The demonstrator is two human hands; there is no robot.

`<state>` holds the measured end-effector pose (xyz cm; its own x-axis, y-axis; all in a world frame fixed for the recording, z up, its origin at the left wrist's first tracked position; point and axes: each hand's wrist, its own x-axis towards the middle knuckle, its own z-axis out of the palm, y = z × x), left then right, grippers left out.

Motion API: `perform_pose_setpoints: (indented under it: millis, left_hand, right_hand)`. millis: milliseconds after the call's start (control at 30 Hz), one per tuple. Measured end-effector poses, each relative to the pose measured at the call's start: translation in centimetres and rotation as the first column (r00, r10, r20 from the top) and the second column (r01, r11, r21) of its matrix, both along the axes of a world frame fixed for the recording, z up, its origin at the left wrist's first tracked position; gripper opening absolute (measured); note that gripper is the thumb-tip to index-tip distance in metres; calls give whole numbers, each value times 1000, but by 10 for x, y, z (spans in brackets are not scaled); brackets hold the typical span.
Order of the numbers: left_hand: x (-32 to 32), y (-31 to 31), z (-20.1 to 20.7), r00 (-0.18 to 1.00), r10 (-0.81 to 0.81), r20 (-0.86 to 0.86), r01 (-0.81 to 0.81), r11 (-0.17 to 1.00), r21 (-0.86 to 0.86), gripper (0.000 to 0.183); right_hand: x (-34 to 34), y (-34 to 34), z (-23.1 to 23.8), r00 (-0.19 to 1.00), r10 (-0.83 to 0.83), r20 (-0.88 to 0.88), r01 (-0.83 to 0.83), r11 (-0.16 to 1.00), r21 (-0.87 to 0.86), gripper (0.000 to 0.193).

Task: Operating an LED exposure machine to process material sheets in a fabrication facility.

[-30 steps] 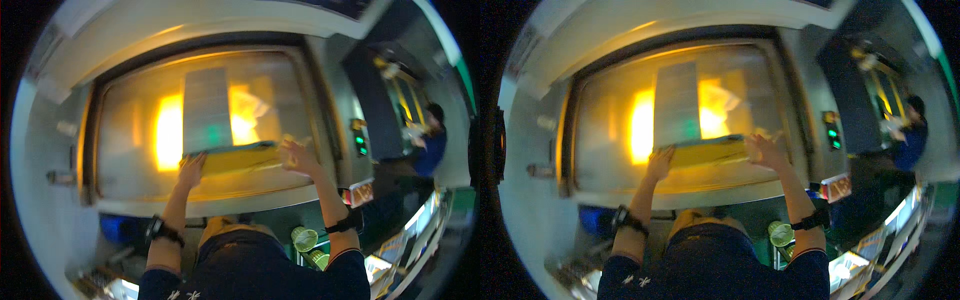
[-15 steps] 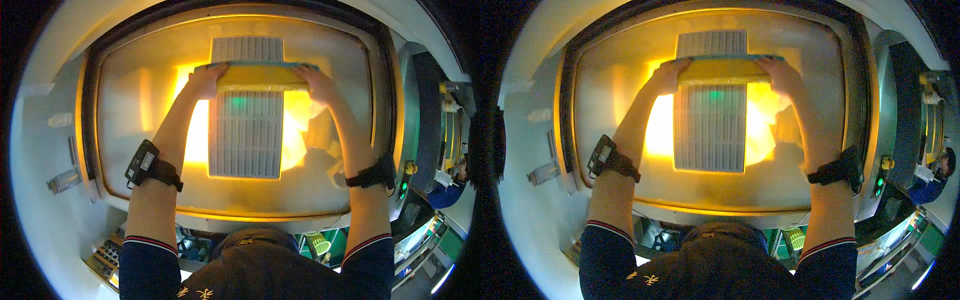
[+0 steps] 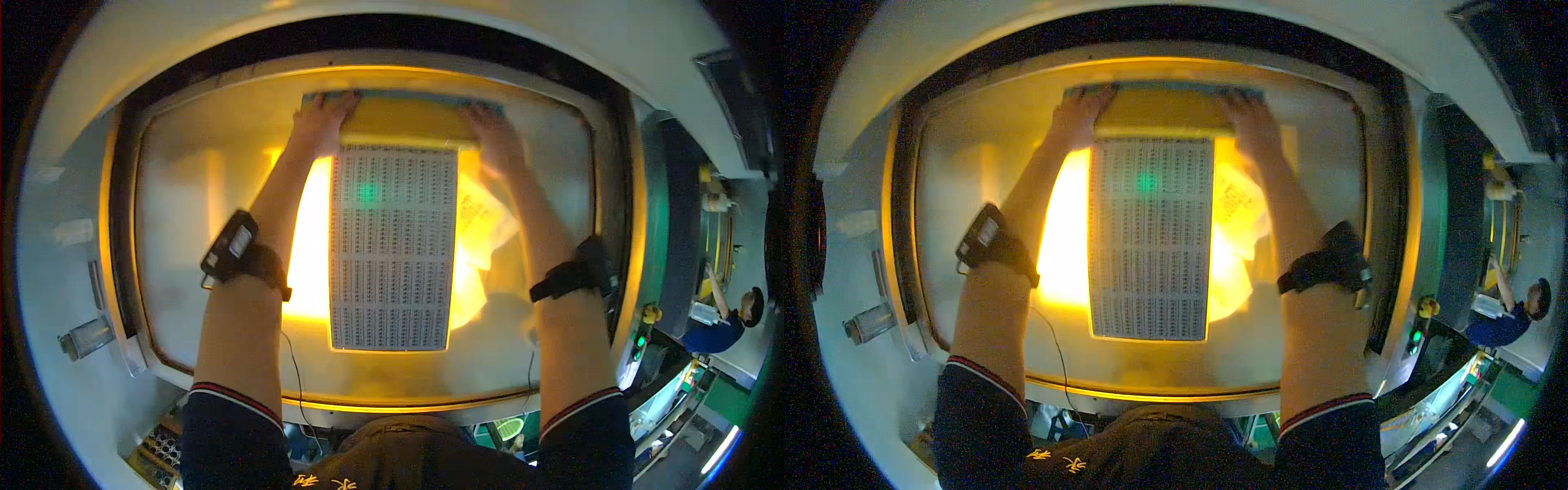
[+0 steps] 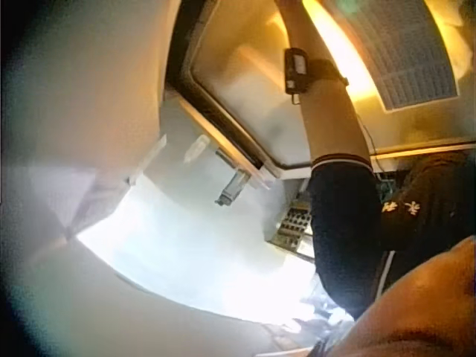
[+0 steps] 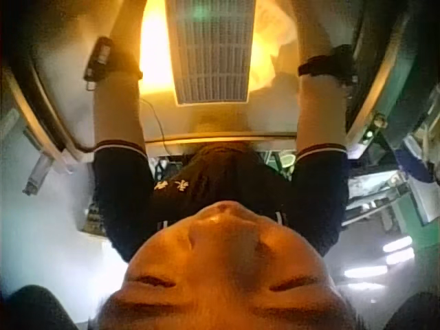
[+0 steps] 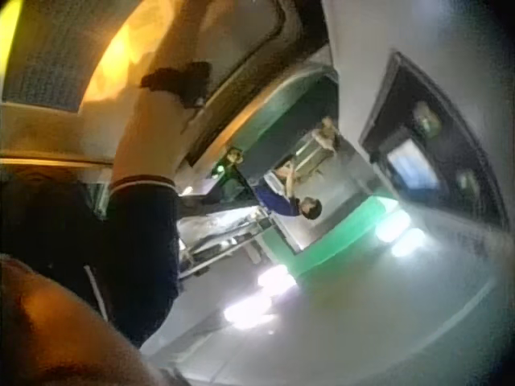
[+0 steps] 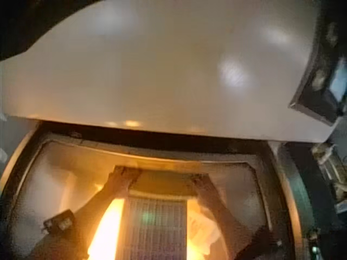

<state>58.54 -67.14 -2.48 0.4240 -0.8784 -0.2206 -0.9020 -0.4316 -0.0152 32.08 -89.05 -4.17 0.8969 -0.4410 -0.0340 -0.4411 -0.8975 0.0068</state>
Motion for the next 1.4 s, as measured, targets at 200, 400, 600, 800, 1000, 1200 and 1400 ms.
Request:
perform_pose_setpoints:
  millis: [200,400,600,800,1000,1200,1400]
  left_hand:
    - [-120,145,14,966,-91,-241,-10,922,-388,35]
    - [-275,359,77,899,-46,-435,182,944,276,73]
    - [-244,321,62,934,3,-357,48,990,133,73]
    - [-316,336,82,983,-43,-178,41,999,-15,73]
    - [-339,374,11,888,-78,-454,117,991,58,57]
    - [-310,401,-63,836,-135,-531,275,942,193,62]
    - [-301,429,-84,924,80,-373,47,946,320,83]
  right_hand:
    - [-150,121,-24,992,0,129,-60,885,461,52]
    - [-307,341,66,966,258,-17,-240,919,314,52]
    - [-258,297,84,974,210,-83,-175,934,312,83]
    - [-307,313,77,1000,14,17,-18,962,272,80]
    - [-374,362,-19,994,-36,-100,70,931,359,77]
    - [-353,392,-39,963,-104,-251,243,737,631,71]
    - [-365,395,-10,913,-409,2,240,540,807,60]
